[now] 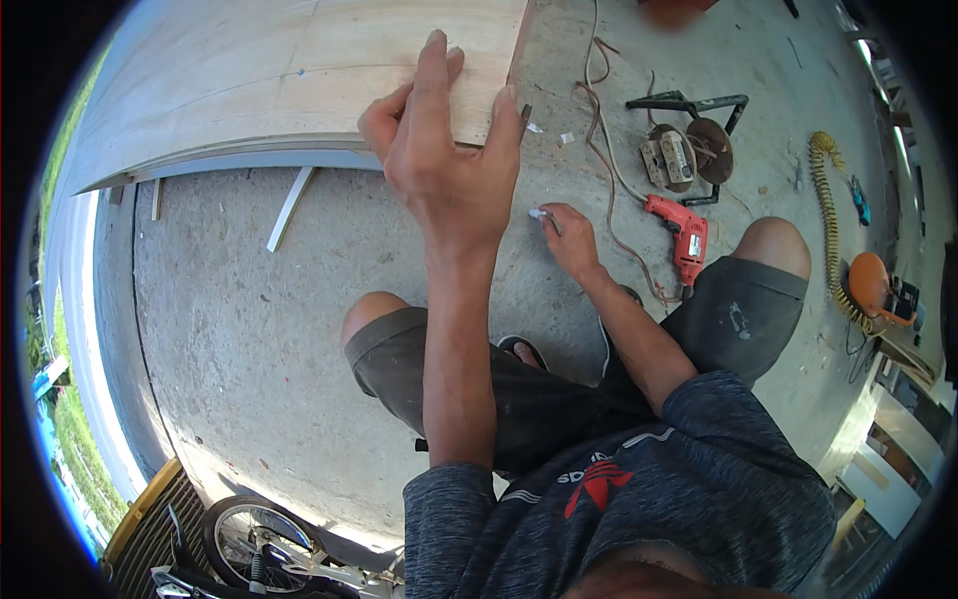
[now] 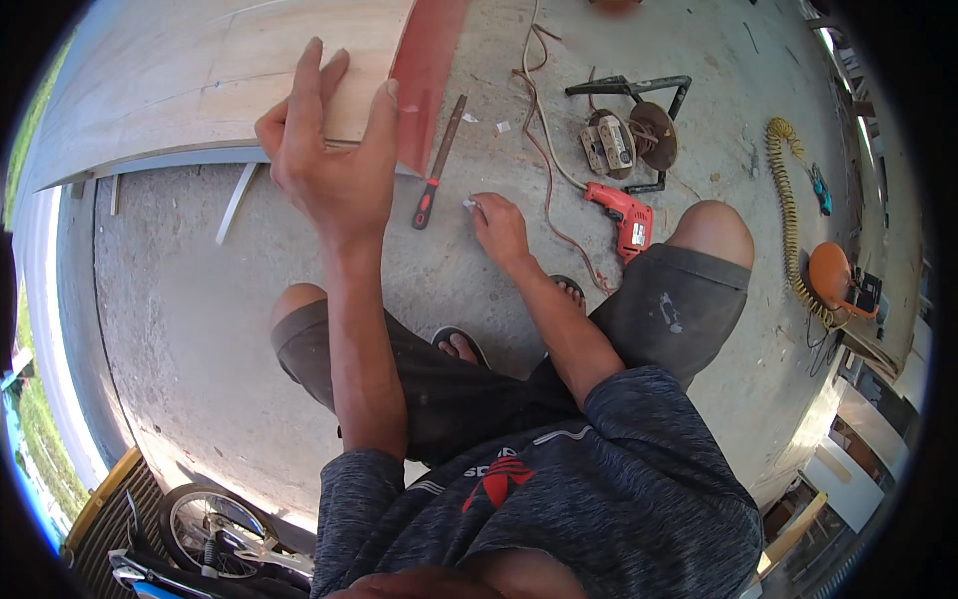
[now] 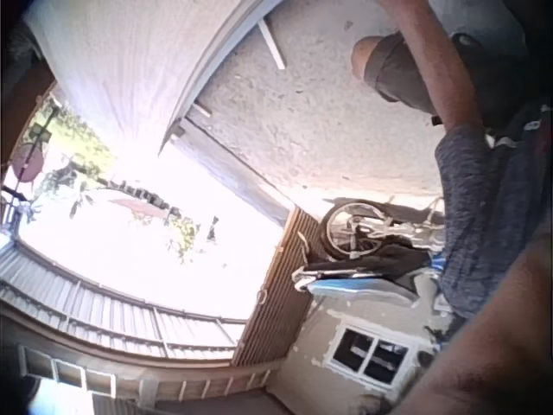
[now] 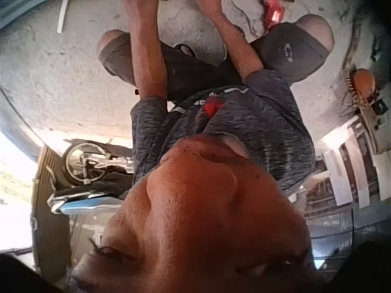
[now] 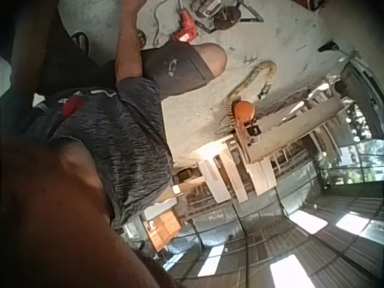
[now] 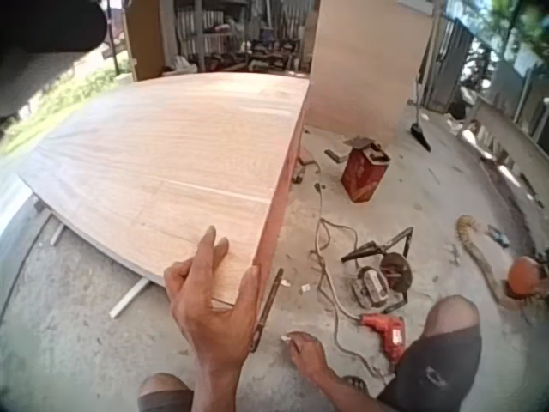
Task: Applying glue to a wooden board edge and sanding it.
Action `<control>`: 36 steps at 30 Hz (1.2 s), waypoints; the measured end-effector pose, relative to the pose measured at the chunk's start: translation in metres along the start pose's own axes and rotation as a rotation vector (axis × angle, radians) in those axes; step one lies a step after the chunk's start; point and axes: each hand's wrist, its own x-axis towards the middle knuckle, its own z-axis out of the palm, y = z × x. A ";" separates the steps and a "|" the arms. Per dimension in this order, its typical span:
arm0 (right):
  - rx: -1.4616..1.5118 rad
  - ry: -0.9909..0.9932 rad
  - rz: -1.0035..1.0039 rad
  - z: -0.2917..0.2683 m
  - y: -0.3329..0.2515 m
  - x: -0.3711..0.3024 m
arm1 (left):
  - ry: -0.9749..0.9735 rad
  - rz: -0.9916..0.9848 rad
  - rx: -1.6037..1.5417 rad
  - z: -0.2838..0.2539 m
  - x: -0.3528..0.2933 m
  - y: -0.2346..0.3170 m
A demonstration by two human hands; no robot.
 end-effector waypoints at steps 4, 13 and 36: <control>0.000 0.027 -0.033 0.006 0.008 -0.002 | -0.004 -0.024 -0.041 0.000 0.001 0.010; -0.019 -0.102 -0.022 0.011 0.005 0.007 | -0.003 0.024 0.031 -0.005 0.001 0.009; 0.119 -0.111 0.015 0.032 0.005 -0.003 | 0.038 0.039 -0.026 0.000 -0.002 0.001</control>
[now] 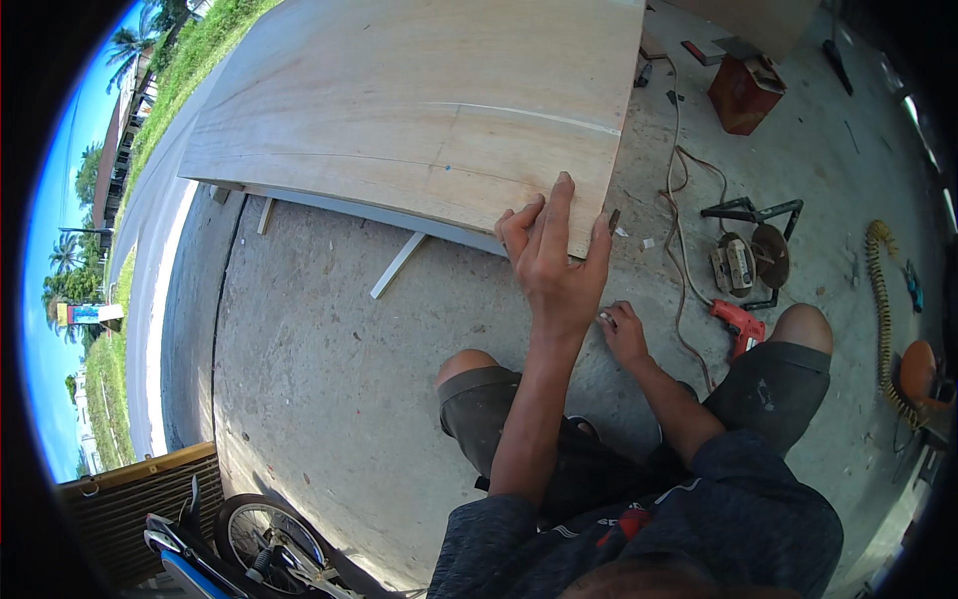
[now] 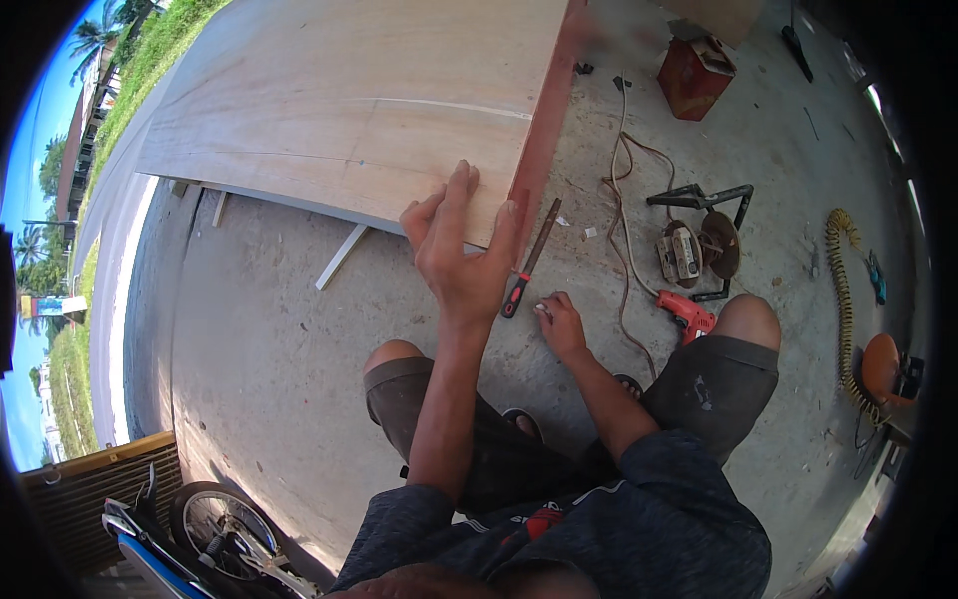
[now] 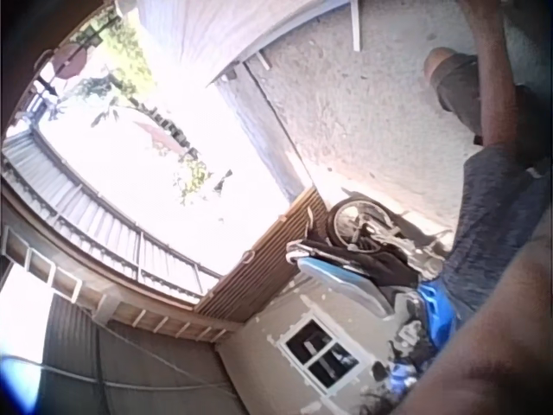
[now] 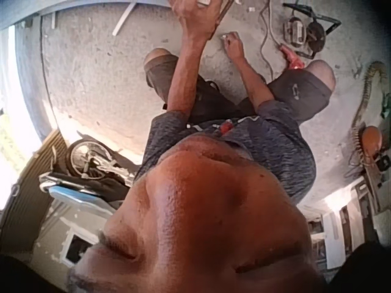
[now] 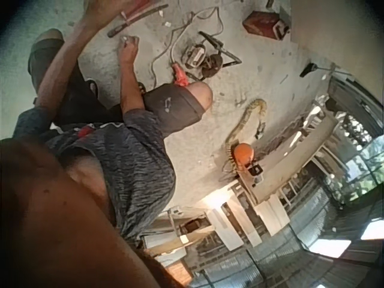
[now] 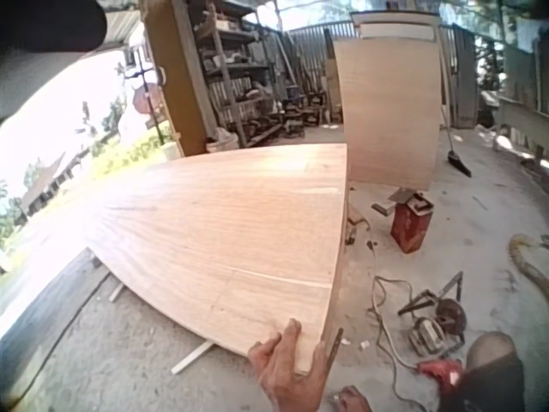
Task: Applying glue to a wooden board edge and sanding it.
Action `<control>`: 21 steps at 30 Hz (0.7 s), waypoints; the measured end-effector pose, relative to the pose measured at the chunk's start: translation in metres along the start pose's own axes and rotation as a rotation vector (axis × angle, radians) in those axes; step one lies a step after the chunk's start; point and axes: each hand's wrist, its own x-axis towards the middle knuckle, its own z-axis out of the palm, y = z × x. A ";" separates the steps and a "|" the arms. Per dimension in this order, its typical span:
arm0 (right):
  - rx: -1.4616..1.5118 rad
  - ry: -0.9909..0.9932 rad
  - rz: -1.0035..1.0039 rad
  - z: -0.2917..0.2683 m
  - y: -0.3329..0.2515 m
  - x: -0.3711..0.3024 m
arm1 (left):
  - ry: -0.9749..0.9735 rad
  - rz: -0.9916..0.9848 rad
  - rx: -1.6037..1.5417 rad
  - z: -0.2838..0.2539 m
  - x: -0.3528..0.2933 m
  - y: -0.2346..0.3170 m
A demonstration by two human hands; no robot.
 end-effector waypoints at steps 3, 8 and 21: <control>-0.083 0.001 -0.158 0.009 0.004 -0.005 | 0.005 0.002 0.002 0.001 0.000 0.003; -0.268 -0.024 -0.279 0.009 0.000 -0.013 | 0.001 -0.026 -0.021 0.000 -0.001 0.003; -0.645 -0.611 0.192 -0.055 -0.014 0.005 | -0.039 -0.045 -0.019 -0.003 0.000 0.002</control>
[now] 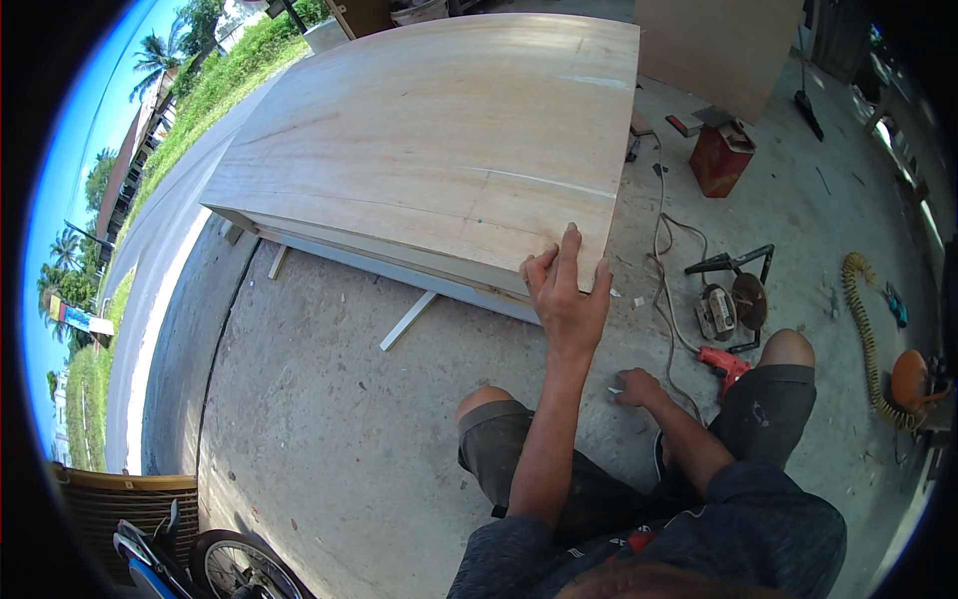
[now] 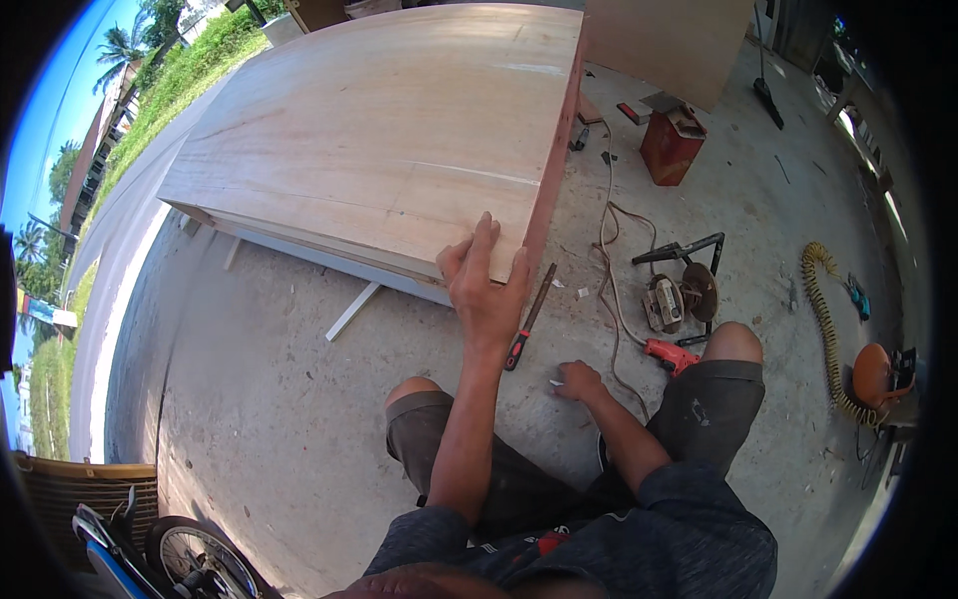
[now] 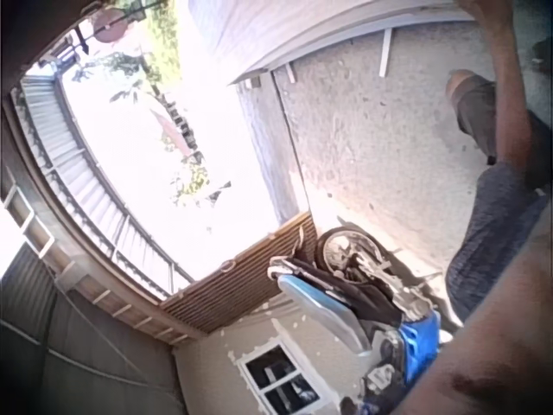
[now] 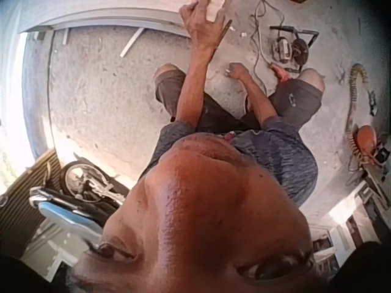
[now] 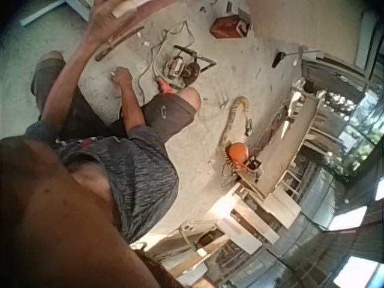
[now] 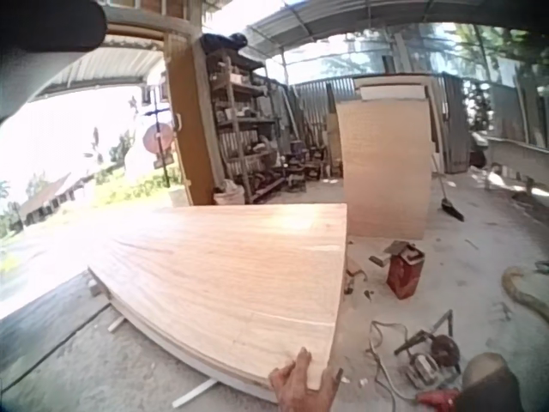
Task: Applying glue to a wooden board edge and sanding it.
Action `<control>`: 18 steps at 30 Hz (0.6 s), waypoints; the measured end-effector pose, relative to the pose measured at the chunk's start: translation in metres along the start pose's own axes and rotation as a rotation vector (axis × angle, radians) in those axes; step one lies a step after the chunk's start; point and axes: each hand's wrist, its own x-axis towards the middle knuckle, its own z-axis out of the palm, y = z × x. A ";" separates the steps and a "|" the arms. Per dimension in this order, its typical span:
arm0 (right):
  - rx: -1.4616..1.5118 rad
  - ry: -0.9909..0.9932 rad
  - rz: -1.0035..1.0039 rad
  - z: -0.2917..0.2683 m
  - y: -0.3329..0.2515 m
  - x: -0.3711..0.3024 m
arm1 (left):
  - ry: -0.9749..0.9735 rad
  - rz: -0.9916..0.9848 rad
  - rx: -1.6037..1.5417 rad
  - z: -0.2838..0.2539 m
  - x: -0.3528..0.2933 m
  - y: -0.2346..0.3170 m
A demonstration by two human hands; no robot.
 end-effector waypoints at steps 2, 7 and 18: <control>0.207 0.178 -0.009 -0.028 -0.006 0.015 | 0.038 -0.004 -0.048 0.003 0.001 0.001; 1.550 0.530 -0.267 -0.142 -0.072 0.025 | 0.012 0.001 -0.015 0.002 -0.001 0.000; 1.459 0.116 -0.408 -0.185 -0.113 -0.002 | -0.029 -0.042 0.001 -0.002 0.001 0.004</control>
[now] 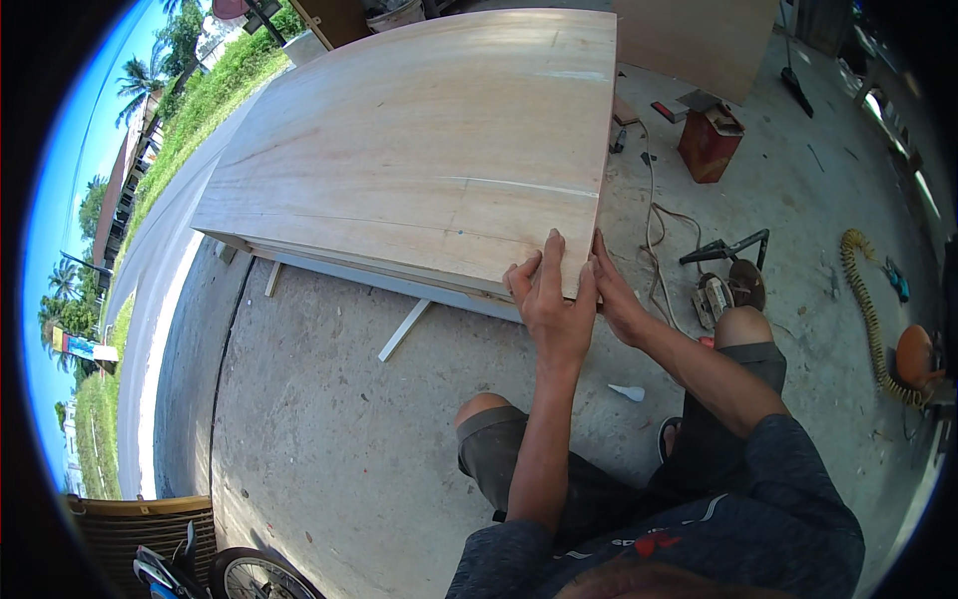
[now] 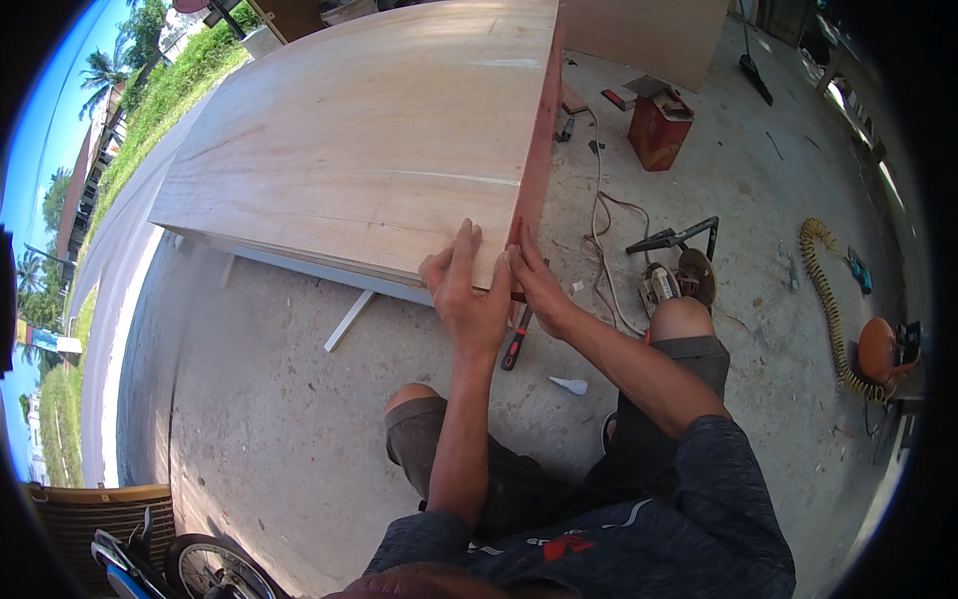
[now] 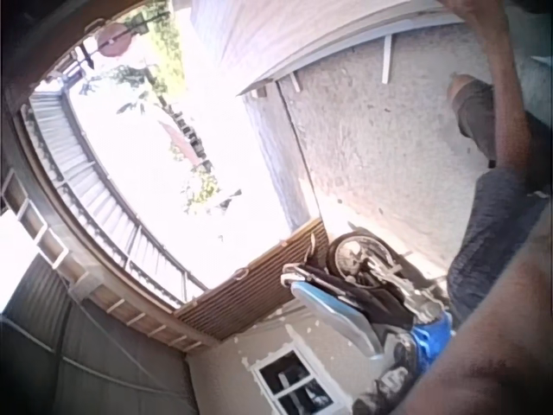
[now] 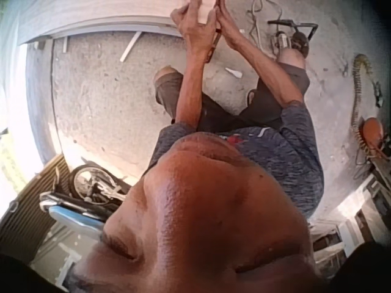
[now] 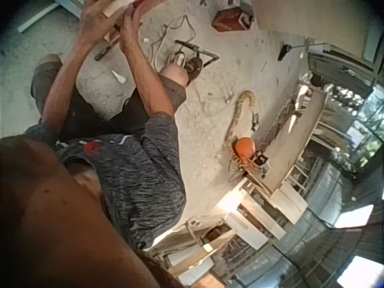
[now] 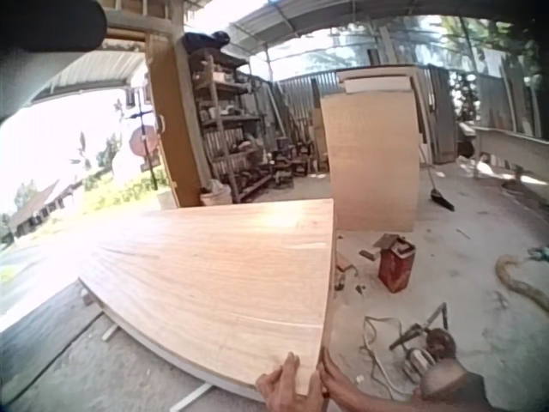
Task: Applying glue to a wooden board edge and sanding it.
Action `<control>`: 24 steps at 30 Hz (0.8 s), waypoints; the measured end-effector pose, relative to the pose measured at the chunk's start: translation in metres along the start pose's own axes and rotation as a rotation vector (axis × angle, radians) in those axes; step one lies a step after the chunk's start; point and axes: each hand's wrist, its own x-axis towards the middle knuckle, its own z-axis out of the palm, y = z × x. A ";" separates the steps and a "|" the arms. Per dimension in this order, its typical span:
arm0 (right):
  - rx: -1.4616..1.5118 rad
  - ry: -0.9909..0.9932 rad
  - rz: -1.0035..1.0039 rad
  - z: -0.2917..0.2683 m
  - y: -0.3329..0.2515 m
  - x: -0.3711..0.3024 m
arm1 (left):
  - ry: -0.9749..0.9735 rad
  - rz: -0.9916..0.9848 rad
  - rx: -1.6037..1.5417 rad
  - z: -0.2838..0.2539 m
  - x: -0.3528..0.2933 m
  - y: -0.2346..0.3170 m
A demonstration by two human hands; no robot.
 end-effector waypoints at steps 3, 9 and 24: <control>0.067 0.065 -0.131 0.009 0.007 0.006 | -0.006 0.020 -0.010 0.000 0.003 -0.001; 0.210 0.108 -0.161 0.016 0.014 0.014 | -0.013 0.047 0.043 -0.001 -0.002 -0.002; 0.381 0.042 -0.198 0.028 0.000 0.008 | -0.057 -0.014 0.010 -0.003 0.001 -0.007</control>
